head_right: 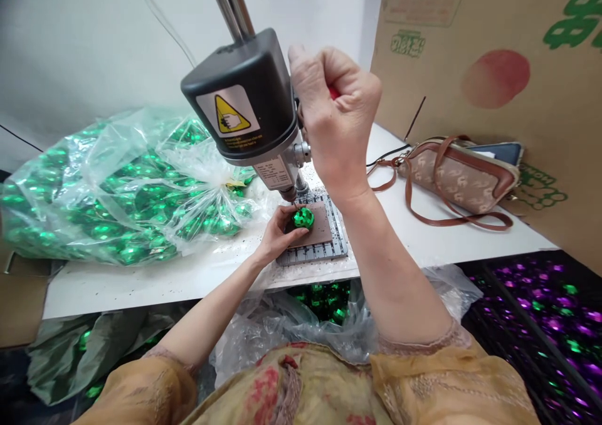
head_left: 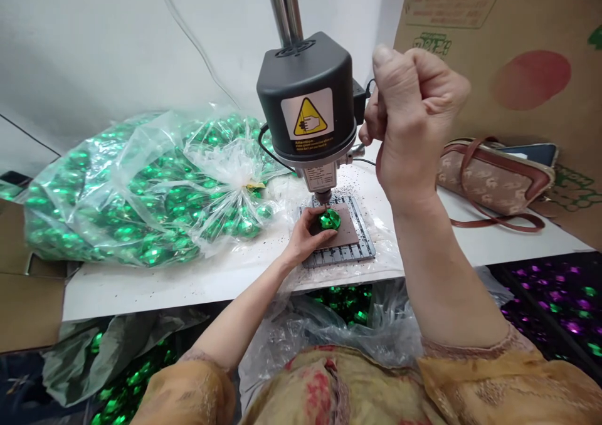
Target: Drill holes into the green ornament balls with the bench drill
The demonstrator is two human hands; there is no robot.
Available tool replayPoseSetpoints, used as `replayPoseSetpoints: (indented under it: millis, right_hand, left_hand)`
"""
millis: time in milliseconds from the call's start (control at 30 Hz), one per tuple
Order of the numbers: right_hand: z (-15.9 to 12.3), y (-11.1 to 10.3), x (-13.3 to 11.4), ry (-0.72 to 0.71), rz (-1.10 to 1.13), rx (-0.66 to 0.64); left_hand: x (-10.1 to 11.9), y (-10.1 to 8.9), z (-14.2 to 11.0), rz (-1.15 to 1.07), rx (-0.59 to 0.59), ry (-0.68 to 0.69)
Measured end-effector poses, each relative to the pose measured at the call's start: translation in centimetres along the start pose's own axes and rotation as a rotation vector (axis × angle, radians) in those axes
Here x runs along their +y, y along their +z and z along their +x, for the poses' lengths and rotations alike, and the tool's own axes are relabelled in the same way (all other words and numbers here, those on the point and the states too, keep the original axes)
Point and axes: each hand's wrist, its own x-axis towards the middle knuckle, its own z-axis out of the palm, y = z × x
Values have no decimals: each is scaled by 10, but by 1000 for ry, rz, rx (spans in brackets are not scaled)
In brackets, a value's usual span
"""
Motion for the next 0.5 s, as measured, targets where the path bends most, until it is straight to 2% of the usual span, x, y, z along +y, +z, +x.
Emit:
replayPoseSetpoints:
  millis: [200, 400, 500]
  right_hand:
    - [-10, -5, 5, -36, 12, 14]
    - [-37, -10, 12, -138, 5, 159]
    - [-46, -12, 13, -176, 41, 159]
  left_hand:
    - [-4, 2, -1, 8, 29, -21]
    - [-4, 4, -3, 6, 44, -24]
    - [-4, 4, -3, 6, 40, -20]
